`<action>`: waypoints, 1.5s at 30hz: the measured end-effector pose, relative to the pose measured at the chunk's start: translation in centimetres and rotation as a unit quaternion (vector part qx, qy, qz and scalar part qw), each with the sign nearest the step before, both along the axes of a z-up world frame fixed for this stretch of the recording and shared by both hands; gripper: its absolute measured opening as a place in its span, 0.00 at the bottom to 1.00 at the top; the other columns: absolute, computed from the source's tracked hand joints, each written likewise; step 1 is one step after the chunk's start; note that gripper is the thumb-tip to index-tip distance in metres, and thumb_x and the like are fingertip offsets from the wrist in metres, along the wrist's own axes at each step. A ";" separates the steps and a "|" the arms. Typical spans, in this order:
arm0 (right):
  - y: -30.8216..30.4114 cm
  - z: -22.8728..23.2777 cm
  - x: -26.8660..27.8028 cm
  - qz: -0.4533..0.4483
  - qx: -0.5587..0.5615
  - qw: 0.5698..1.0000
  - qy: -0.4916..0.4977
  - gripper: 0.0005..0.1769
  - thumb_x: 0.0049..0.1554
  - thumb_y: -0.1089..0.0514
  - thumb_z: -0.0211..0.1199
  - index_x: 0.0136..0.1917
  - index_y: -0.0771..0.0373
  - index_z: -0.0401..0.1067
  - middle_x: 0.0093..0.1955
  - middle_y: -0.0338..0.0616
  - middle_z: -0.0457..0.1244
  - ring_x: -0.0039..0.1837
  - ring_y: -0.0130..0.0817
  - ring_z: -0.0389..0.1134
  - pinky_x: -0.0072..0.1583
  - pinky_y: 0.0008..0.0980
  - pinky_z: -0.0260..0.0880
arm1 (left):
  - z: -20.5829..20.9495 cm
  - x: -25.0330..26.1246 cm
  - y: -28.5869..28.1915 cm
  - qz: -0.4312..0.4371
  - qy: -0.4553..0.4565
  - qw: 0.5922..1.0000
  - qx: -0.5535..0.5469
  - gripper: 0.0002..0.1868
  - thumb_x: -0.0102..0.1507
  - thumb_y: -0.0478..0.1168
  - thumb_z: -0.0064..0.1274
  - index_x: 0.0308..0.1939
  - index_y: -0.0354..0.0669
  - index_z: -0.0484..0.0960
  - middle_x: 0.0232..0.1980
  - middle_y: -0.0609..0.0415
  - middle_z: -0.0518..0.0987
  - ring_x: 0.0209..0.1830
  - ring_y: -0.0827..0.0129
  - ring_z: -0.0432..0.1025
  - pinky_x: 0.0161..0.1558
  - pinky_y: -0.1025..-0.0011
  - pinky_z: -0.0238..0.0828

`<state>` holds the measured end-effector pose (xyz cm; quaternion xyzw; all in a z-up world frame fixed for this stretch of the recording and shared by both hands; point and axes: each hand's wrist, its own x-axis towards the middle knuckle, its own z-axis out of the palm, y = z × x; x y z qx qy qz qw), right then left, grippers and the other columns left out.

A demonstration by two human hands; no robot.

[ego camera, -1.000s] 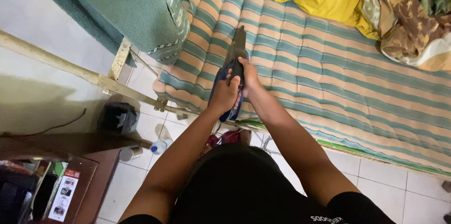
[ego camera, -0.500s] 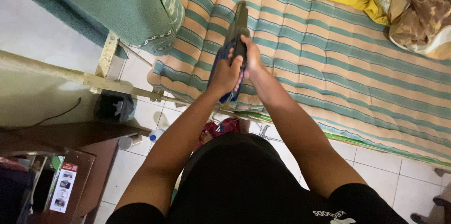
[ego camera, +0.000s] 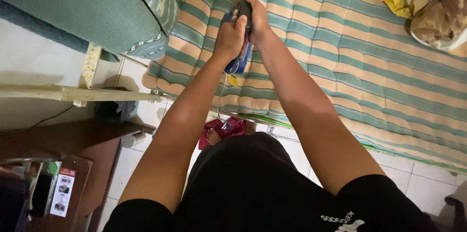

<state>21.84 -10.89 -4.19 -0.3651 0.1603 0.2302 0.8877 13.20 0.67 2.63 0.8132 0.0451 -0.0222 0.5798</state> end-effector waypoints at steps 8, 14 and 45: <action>-2.2 -0.2 5.2 0.027 -0.060 0.997 0.039 0.21 0.59 0.42 0.54 0.42 0.63 0.69 0.34 0.45 0.65 0.35 0.39 0.66 0.40 0.40 0.71 | 2.0 3.8 -2.3 0.019 0.077 0.997 -0.025 0.37 0.66 0.62 0.38 0.19 0.34 0.82 0.16 0.46 0.78 0.16 0.59 0.78 0.25 0.62 0.74; -5.5 -1.5 7.4 0.023 -0.028 0.997 0.063 0.20 0.63 0.43 0.52 0.44 0.62 0.69 0.35 0.43 0.65 0.37 0.36 0.65 0.42 0.37 0.71 | 1.7 5.6 -5.3 0.026 0.071 0.995 -0.063 0.33 0.62 0.62 0.45 0.24 0.33 0.83 0.18 0.44 0.80 0.16 0.58 0.79 0.22 0.61 0.74; -1.2 5.1 -9.6 0.044 -0.073 0.994 0.064 0.18 0.63 0.44 0.51 0.49 0.61 0.69 0.37 0.45 0.65 0.38 0.38 0.66 0.43 0.40 0.71 | 6.0 -10.8 -0.8 -0.016 0.113 0.981 -0.155 0.32 0.66 0.61 0.44 0.21 0.36 0.77 0.18 0.50 0.75 0.16 0.65 0.73 0.20 0.66 0.65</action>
